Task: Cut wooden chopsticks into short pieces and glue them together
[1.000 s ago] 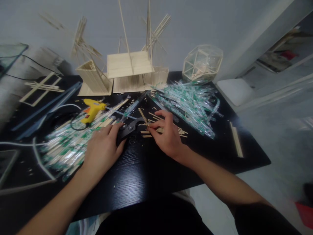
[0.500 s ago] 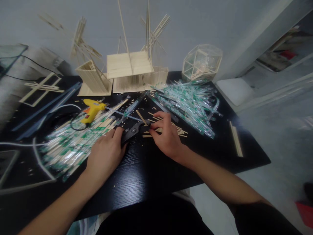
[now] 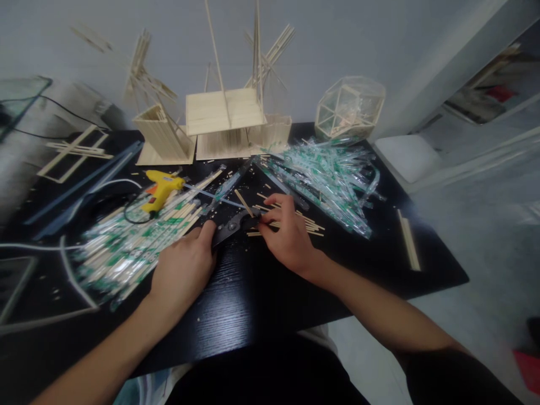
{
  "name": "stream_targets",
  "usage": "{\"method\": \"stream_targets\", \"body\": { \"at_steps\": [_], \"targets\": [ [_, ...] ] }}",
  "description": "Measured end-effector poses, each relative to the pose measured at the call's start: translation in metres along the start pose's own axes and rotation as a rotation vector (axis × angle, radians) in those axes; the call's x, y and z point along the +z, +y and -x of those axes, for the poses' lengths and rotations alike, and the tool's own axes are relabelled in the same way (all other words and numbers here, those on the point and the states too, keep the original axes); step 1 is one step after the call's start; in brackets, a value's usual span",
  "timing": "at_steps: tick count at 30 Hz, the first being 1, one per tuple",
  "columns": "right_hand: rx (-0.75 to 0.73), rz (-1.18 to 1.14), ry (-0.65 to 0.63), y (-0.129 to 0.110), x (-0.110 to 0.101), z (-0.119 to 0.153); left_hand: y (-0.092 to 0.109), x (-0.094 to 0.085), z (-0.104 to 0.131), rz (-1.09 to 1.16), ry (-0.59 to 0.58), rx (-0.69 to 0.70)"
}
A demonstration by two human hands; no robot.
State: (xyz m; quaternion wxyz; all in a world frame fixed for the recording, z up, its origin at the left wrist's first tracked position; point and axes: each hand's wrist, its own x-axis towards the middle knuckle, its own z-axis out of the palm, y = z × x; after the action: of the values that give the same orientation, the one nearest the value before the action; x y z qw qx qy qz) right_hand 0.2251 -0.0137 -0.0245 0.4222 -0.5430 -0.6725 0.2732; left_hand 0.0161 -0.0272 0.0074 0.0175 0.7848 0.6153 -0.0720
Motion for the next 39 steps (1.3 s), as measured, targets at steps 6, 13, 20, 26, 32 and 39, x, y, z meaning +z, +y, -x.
{"method": "stream_targets", "body": {
  "at_steps": [6,13,20,26,32,39],
  "targets": [
    [-0.008,-0.014,-0.002,0.001,0.0,-0.001,-0.004,0.005,-0.001,-0.02,0.039,0.007],
    [-0.007,-0.049,-0.084,0.005,-0.005,-0.008,-0.015,0.011,-0.009,0.069,0.096,-0.058],
    [-0.127,0.166,-0.214,0.011,-0.007,-0.011,-0.033,0.008,-0.015,0.065,0.225,-0.112],
    [-0.195,0.309,-0.256,0.017,-0.002,-0.008,-0.035,0.011,-0.016,0.079,0.33,-0.085],
    [-0.235,0.342,-0.187,0.019,0.0,-0.008,-0.03,0.009,-0.014,0.126,0.25,-0.081],
    [-0.259,0.076,-0.051,0.005,0.001,-0.003,-0.028,0.008,-0.011,0.173,0.142,-0.034]
  ]
}}
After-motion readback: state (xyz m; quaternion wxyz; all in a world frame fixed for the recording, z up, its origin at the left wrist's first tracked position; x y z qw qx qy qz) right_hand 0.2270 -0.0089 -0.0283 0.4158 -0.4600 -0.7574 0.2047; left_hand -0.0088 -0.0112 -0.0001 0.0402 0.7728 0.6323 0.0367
